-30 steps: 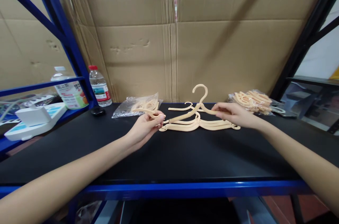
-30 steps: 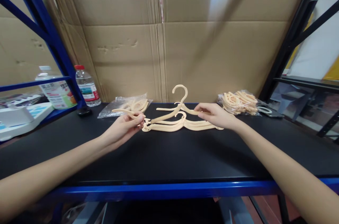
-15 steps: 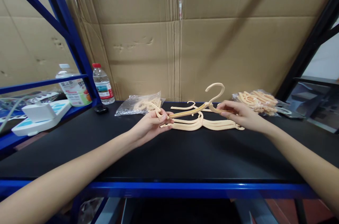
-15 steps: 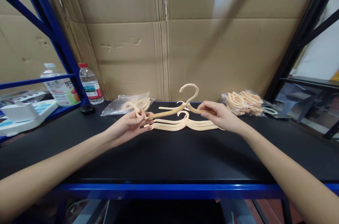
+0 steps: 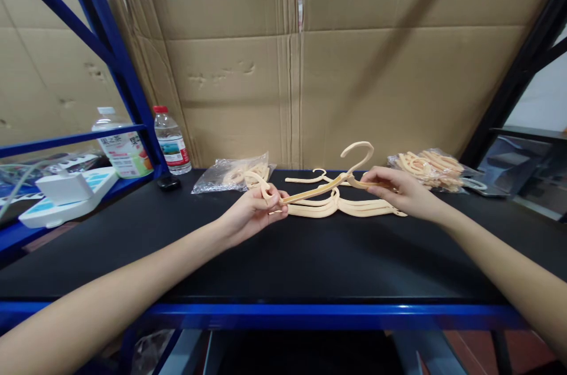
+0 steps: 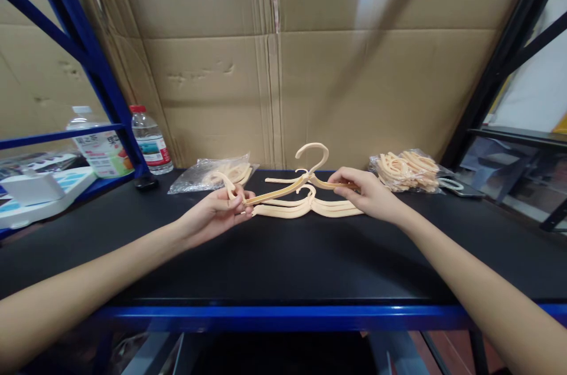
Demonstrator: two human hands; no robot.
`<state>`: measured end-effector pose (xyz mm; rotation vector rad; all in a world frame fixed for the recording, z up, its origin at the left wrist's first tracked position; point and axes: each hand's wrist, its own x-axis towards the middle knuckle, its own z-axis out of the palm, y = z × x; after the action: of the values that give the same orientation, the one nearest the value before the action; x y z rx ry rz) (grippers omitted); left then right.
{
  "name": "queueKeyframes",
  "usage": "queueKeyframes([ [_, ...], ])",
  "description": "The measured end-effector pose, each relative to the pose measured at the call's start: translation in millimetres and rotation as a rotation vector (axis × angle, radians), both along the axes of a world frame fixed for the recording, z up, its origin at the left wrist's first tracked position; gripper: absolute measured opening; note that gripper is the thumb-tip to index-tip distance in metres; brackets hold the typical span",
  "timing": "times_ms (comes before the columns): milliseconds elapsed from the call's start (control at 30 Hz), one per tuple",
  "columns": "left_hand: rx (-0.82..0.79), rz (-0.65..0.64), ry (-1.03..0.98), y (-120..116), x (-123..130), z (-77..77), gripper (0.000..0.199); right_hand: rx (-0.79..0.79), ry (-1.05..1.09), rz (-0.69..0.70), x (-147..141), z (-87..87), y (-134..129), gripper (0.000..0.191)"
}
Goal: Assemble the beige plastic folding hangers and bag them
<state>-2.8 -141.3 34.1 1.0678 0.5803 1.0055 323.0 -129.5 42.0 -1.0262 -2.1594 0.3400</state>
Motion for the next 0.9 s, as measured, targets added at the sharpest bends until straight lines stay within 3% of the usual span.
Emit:
queueKeyframes([
  [700,0.094,0.206,0.018,3.7,0.8,-12.8,0.024,0.134,-0.035,0.009,-13.1,-0.9,-8.9,0.018],
  [900,0.064,0.294,0.043,5.2,2.2,-11.8,0.017,0.312,-0.183,-0.056,-14.7,-4.5,-11.2,0.018],
])
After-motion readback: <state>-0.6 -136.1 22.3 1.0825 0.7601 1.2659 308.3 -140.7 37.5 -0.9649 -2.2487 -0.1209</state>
